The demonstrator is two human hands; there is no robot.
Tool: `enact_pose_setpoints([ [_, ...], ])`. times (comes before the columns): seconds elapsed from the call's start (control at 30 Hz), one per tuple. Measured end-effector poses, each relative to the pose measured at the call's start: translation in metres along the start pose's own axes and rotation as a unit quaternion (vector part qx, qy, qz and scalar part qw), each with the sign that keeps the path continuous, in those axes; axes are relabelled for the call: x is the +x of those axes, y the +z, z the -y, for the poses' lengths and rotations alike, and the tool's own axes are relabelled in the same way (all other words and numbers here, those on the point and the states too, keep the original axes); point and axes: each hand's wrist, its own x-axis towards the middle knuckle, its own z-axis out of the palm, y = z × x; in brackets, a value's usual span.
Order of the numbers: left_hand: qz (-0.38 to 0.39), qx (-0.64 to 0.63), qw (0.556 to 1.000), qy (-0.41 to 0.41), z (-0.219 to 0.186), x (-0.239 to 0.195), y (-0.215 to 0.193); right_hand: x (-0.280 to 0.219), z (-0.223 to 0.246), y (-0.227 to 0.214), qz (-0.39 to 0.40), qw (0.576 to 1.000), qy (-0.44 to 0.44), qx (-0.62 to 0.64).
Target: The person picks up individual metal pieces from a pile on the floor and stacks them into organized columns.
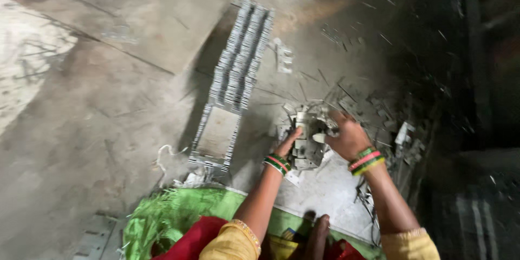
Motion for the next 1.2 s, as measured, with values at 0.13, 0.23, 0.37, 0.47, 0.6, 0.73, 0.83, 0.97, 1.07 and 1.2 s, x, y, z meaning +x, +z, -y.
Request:
enact_pose_setpoints([
  [0.13, -0.04, 0.065, 0.993, 0.09, -0.043, -0.018, 0.025, -0.019, -0.029, 0.054, -0.006, 0.915, 0.125, 0.384],
  [0.23, 0.037, 0.169, 0.975, 0.137, -0.095, -0.05, 0.05, -0.016, -0.018, 0.085, -0.06, 0.779, 0.139, 0.609],
  [0.37, 0.02, 0.205, 0.967, 0.148, -0.139, -0.097, 0.067, 0.006, 0.019, 0.08, -0.125, 0.775, 0.085, 0.613],
  [0.47, 0.028, 0.156, 0.975, 0.155, -0.16, -0.111, 0.066, 0.024, 0.036, 0.067, -0.137, 0.852, 0.071, 0.501],
  [0.6, -0.072, 0.11, 0.978, 0.165, -0.171, -0.125, 0.069, 0.041, 0.046, 0.061, -0.168, 0.789, 0.022, 0.591],
  [0.73, -0.057, 0.049, 0.985, 0.157, -0.168, -0.125, 0.07, 0.055, 0.034, 0.057, -0.128, 0.602, 0.084, 0.783],
  [0.83, -0.08, 0.038, 0.984, 0.154, -0.158, -0.116, 0.063, 0.058, 0.022, 0.047, -0.118, 0.588, 0.119, 0.791],
  [0.97, -0.025, -0.023, 0.989, 0.145, -0.145, -0.098, 0.06, 0.06, 0.034, 0.036, -0.115, 0.728, 0.098, 0.669],
  [1.07, 0.013, 0.056, 0.985, 0.163, -0.149, -0.107, 0.067, 0.062, 0.054, 0.036, -0.118, 0.876, 0.033, 0.466],
  [1.2, 0.06, 0.347, 0.912, 0.212, -0.194, -0.122, 0.094, 0.052, 0.052, 0.038, -0.108, 0.885, 0.052, 0.45],
])
